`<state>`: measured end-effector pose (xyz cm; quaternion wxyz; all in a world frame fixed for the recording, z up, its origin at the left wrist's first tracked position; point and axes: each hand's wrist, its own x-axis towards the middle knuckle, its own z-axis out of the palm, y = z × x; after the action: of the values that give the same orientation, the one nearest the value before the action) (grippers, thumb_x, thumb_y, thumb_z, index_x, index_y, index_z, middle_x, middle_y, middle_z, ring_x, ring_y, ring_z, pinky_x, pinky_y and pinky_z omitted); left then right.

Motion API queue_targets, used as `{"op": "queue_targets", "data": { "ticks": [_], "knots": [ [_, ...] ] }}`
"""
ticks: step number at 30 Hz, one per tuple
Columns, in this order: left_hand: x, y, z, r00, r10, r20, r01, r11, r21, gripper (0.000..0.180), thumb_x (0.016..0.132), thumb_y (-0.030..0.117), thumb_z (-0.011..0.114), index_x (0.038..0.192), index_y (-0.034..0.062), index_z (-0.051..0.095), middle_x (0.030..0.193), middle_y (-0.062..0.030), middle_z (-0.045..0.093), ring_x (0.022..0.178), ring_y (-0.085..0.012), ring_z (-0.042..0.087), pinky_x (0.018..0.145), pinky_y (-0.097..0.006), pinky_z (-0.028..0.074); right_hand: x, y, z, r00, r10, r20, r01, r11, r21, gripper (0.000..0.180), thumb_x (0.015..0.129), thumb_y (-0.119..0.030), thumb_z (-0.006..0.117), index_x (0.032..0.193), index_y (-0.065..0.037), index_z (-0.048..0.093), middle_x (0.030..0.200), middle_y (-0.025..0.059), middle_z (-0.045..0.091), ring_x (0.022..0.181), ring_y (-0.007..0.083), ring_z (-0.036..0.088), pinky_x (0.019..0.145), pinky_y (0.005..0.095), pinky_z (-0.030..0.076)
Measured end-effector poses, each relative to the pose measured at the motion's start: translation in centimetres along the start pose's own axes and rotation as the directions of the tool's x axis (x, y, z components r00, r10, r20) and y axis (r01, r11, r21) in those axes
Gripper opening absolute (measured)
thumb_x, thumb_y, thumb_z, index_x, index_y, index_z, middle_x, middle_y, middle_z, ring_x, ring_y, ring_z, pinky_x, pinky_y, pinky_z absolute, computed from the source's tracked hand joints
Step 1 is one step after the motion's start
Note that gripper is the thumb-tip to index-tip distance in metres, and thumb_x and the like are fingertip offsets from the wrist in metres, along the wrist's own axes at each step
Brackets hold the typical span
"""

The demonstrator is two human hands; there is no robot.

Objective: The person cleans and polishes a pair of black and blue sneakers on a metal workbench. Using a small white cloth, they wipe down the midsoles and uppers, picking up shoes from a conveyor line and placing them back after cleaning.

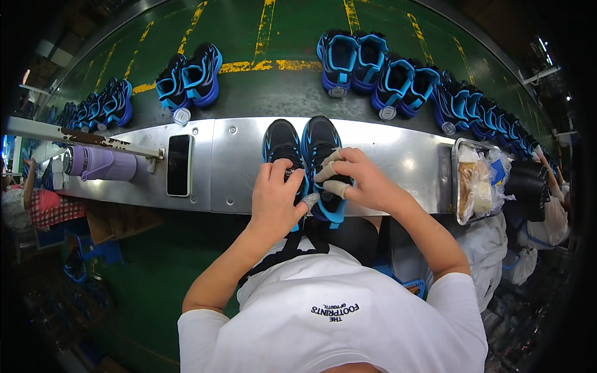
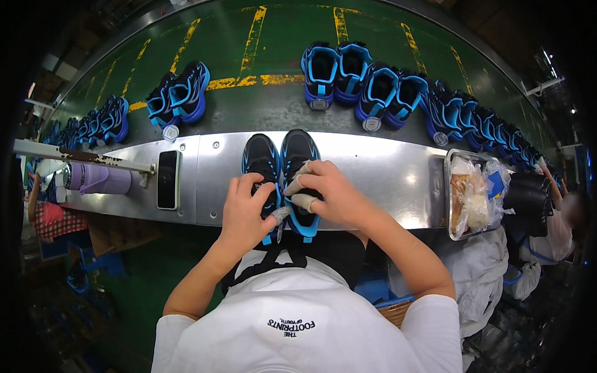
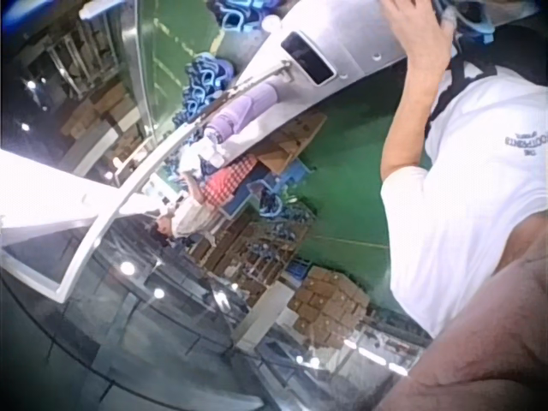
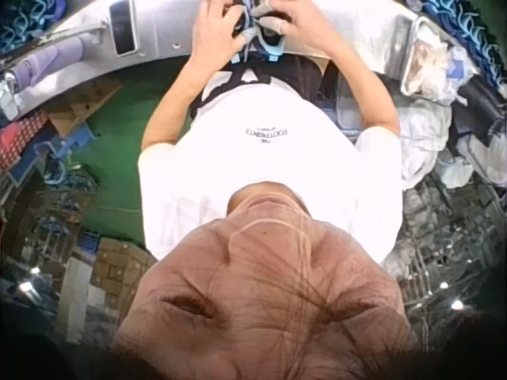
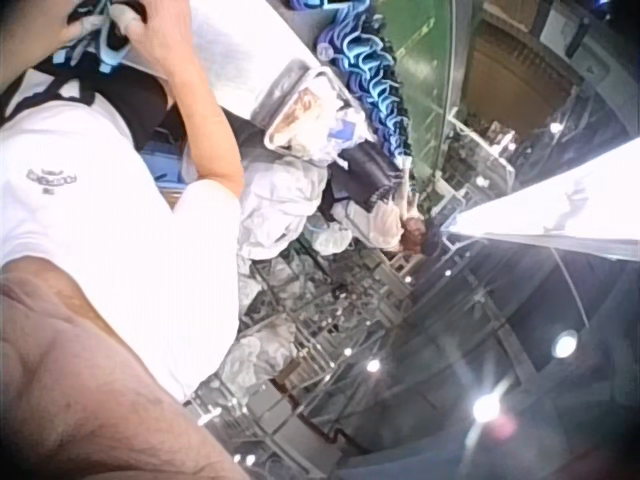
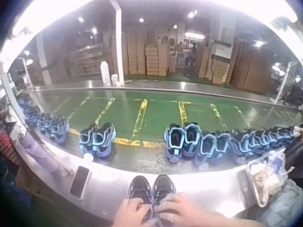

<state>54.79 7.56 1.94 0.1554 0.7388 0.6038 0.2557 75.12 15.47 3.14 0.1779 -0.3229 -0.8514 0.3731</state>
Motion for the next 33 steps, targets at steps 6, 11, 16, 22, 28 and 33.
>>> {"op": "queue_targets", "data": {
  "ticks": [6,11,16,22,28,33],
  "knots": [
    [-0.6,2.9,2.1,0.997,-0.075,-0.03,0.078,0.992,0.1,0.062,0.056,0.015,0.082,0.113,0.0034,0.058,0.123,-0.0144,0.048,0.109,-0.0354,0.044,0.091,-0.046,0.038,-0.9,-0.4,-0.5,0.997,0.077,-0.021,-0.075,0.994,0.075,0.02,0.08,-0.009,0.068,0.1,-0.009,0.07,0.099,0.0099,0.059,0.096,0.0299,0.056,0.084,0.0373,0.048],
    [-0.2,4.2,1.9,0.992,-0.105,-0.069,0.111,0.989,0.097,0.063,0.055,0.011,0.081,0.113,0.0029,0.058,0.124,-0.0143,0.046,0.111,-0.0353,0.043,0.092,-0.047,0.037,-2.1,-1.1,-2.2,0.998,-0.02,0.061,0.036,0.964,-0.265,0.028,0.075,-0.003,0.069,0.1,-0.014,0.071,0.104,0.0076,0.057,0.097,0.0272,0.056,0.081,0.0363,0.051],
    [-0.3,5.1,2.0,0.989,-0.133,-0.062,0.138,0.988,0.071,0.061,0.054,0.008,0.08,0.111,0.0028,0.06,0.123,-0.0136,0.046,0.111,-0.0353,0.043,0.093,-0.046,0.037,-2.6,-2.0,-2.4,0.976,-0.053,0.21,0.142,0.888,-0.437,0.018,0.069,-0.005,0.069,0.085,-0.012,0.071,0.1,0.0091,0.054,0.095,0.0277,0.054,0.08,0.0386,0.05],
    [0.0,3.0,1.4,0.994,-0.101,-0.05,0.104,0.993,0.065,0.056,0.06,0.01,0.078,0.113,0.0036,0.06,0.121,-0.0136,0.05,0.108,-0.0351,0.045,0.091,-0.044,0.041,-1.6,-1.3,-1.4,0.991,-0.064,0.12,0.097,0.95,-0.296,0.023,0.075,-0.006,0.067,0.096,-0.013,0.072,0.11,0.0109,0.056,0.105,0.031,0.054,0.087,0.037,0.048],
    [1.4,-1.5,-1.2,0.962,-0.255,0.097,0.272,0.882,-0.385,0.029,0.079,0.013,0.073,0.106,0.003,0.065,0.096,-0.0085,0.062,0.08,-0.0209,0.055,0.071,-0.032,0.046,0.3,0.4,-2.5,0.978,0.139,0.158,-0.184,0.929,0.322,0.027,0.084,-0.009,0.066,0.11,-0.012,0.07,0.1,0.0082,0.06,0.1,0.0222,0.056,0.089,0.0312,0.046],
    [2.4,-2.4,-0.2,0.956,-0.291,0.033,0.286,0.905,-0.316,0.023,0.075,0.004,0.07,0.098,0.0054,0.066,0.084,-0.0057,0.052,0.065,-0.0161,0.048,0.062,-0.029,0.043,1.3,0.5,0.1,0.989,0.147,-0.003,-0.147,0.984,-0.096,0.03,0.08,-0.008,0.071,0.109,-0.016,0.074,0.093,0.0057,0.055,0.088,0.0184,0.055,0.081,0.0315,0.047]
  ]
}}
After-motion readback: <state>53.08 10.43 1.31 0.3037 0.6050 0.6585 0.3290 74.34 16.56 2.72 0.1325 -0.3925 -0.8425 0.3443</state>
